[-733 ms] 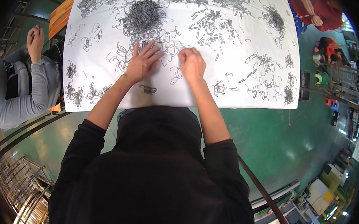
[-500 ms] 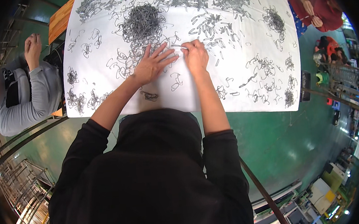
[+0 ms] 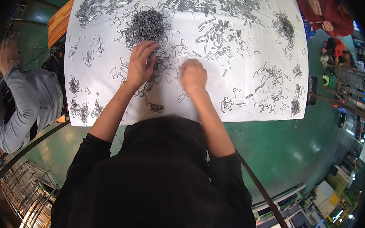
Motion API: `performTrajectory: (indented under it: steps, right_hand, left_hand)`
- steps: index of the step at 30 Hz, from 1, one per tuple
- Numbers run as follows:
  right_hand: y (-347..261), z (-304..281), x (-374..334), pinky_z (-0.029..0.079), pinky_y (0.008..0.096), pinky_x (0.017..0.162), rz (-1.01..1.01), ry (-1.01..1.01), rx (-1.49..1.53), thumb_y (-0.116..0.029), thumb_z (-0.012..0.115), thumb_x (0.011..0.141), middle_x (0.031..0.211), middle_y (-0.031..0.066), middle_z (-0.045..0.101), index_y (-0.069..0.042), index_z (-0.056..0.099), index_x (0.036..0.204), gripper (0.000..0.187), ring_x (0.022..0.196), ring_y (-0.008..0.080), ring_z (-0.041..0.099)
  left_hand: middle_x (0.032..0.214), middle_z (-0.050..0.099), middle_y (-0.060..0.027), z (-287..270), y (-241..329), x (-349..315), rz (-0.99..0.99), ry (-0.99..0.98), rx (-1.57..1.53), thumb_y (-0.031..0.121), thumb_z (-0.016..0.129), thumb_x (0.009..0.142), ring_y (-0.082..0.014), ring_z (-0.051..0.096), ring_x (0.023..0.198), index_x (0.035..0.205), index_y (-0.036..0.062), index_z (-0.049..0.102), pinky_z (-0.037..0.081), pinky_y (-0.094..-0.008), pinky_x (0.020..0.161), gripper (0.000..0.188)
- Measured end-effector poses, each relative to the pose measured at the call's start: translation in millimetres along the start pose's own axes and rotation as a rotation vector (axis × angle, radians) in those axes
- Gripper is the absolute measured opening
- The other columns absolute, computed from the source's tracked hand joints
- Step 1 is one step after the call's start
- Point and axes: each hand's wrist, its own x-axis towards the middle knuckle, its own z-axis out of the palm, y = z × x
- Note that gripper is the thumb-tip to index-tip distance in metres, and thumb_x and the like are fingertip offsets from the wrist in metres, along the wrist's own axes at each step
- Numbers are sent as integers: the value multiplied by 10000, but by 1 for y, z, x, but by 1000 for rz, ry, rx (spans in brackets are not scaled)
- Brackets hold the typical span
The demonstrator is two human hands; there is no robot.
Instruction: The person picks up small metal wire pieces from a table and links them together by hand to form a chain. The person repeatedly picks, links, and places the wires, occasionally adjusting the growing chain.
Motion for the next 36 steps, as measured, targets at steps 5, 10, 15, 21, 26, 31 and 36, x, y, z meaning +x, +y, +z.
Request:
performTrajectory:
  steps: [5,10,15,21,26,31,36]
  right_hand:
    - [33,-21,-26,507,427,711,102,-66,-39,-143,686,786,895,73,620,-103,632,862,101,822,293,625]
    - [7,4,-29,515,417,647,-103,-29,89,-120,707,756,883,57,622,-114,642,872,133,742,274,636]
    - [-40,29,-29,492,391,751,-216,88,131,-118,742,726,913,65,585,-120,656,874,171,880,278,603]
    - [-46,44,16,503,386,668,-496,54,58,-123,682,811,913,38,593,-136,651,918,113,761,260,613]
    - [-38,26,29,502,390,669,-271,108,99,-92,673,809,934,34,599,-137,652,940,141,770,255,618]
    - [-43,20,-6,507,393,697,-457,-45,138,-76,698,772,916,44,579,-131,666,925,166,842,259,604]
    - [-51,26,-15,500,357,673,-460,-100,123,-110,699,789,878,30,594,-103,676,887,100,816,238,609]
  left_hand:
    - [1123,592,-86,-19,-10,-26,-158,99,-2,7,620,795,-301,514,1086,1116,85,626,428,-400,922,330]
    - [1128,592,-89,-43,-24,-65,-256,106,140,0,612,793,-302,513,1091,1103,75,633,424,-401,936,320]
    - [1180,578,-94,-58,-31,-93,-349,197,137,-2,607,791,-322,494,1154,1115,103,643,397,-414,983,342]
    - [1329,501,-70,-46,-31,-95,-116,-162,317,25,601,808,-306,381,1315,1216,205,605,310,-547,1057,446]
    - [1331,504,-41,-49,-50,-82,-228,-49,293,78,613,834,-287,364,1338,1220,220,603,256,-601,1075,413]
    - [1324,510,-54,-60,-53,-91,-92,-154,272,75,622,824,-300,383,1332,1212,194,610,267,-594,1069,406]
    - [1277,537,-57,-84,-66,-95,-212,98,182,52,601,832,-306,420,1299,1211,167,601,291,-592,1056,396]
